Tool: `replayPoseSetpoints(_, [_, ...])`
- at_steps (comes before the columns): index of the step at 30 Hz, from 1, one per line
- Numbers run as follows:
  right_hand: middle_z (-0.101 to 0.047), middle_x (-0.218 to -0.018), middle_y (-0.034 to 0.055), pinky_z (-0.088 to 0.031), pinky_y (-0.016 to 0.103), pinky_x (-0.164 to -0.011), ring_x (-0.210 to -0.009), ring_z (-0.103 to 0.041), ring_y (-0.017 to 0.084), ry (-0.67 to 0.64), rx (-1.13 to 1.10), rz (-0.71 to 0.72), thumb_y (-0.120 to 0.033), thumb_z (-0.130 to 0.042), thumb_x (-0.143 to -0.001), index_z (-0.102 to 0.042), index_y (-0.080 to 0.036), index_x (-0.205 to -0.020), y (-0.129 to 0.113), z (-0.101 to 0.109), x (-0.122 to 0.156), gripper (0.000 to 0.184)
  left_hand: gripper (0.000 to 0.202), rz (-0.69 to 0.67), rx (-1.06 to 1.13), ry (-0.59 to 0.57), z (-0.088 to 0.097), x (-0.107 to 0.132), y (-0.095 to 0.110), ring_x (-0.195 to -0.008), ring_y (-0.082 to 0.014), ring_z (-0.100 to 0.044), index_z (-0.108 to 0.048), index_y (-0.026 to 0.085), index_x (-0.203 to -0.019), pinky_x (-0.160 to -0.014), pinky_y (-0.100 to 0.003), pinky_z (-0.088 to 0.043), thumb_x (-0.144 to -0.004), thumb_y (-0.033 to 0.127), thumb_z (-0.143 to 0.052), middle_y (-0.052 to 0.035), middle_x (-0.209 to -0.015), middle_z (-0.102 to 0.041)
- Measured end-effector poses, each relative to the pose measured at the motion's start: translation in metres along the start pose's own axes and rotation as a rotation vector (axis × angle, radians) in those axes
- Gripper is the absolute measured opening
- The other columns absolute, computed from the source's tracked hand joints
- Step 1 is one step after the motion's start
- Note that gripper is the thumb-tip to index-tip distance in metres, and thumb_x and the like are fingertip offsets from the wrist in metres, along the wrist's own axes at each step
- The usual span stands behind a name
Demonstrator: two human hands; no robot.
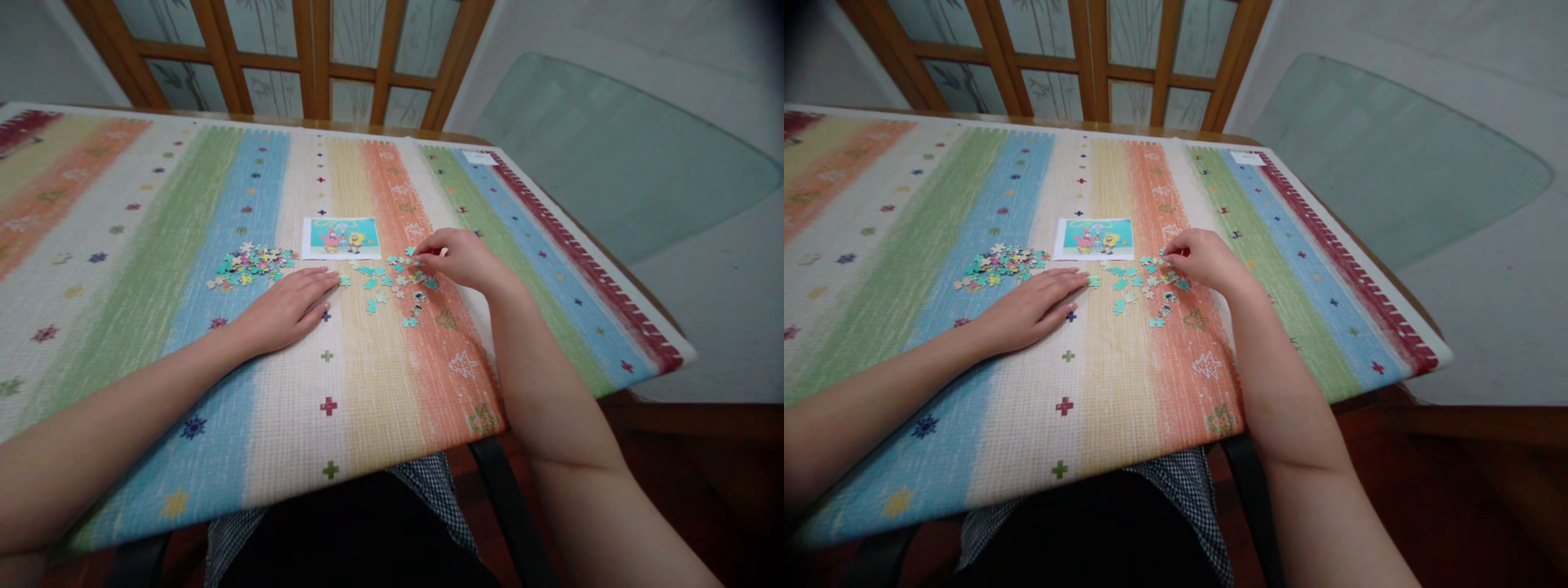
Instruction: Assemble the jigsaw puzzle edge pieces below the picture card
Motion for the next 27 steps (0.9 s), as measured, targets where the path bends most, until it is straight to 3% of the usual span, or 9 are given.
replayPoseSetpoints(5, [-0.077,-0.095,0.0091,-0.051,0.039,-0.082,-0.084,-0.066,0.023,0.03,0.039,0.0,-0.032,-0.062,-0.091,-0.083,-0.022,-0.095,-0.002,0.008,0.003,0.024,0.049,-0.01,0.005,0.006,0.0,0.0,0.0,-0.148,-0.0268,-0.046,-0.048,0.018,-0.152,-0.126,-0.052,-0.034,-0.107,0.035,-0.037,-0.0127,-0.155,-0.056])
replayPoseSetpoints(11, [-0.078,-0.094,0.0102,-0.05,0.04,-0.08,-0.085,-0.066,0.025,0.075,0.068,-0.05,-0.032,-0.063,-0.091,-0.084,-0.022,-0.094,0.007,0.013,0.004,0.023,0.051,-0.008,-0.02,-0.007,0.002,0.0,0.001,-0.148,-0.0275,-0.046,-0.05,0.011,-0.15,-0.127,-0.05,-0.034,-0.107,0.034,-0.036,-0.016,-0.154,-0.056])
replayPoseSetpoints(20, [-0.078,-0.093,0.0108,-0.05,0.04,-0.079,-0.086,-0.068,0.027,0.088,0.108,-0.107,-0.032,-0.065,-0.09,-0.084,-0.022,-0.094,0.02,0.008,0.001,0.022,0.05,-0.002,0.005,-0.003,0.001,0.0,0.0,-0.148,-0.0265,-0.046,-0.048,0.017,-0.152,-0.127,-0.051,-0.034,-0.107,0.035,-0.038,-0.0131,-0.155,-0.056])
replayPoseSetpoints(27, [-0.078,-0.096,0.0118,-0.051,0.04,-0.077,-0.086,-0.069,0.027,0.036,0.124,-0.106,-0.031,-0.065,-0.089,-0.084,-0.022,-0.096,0.022,0.004,-0.001,0.023,0.051,-0.003,0.0,-0.007,0.001,0.0,0.0,-0.148,-0.0274,-0.046,-0.049,0.013,-0.151,-0.127,-0.05,-0.033,-0.107,0.035,-0.037,-0.0156,-0.154,-0.056])
Point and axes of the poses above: each hand's wrist, its own x-axis away from the middle knuckle, its own z-axis out of the back of the hand, y = z × x, the point moved 1 cm from there along -x, towards the middle knuckle
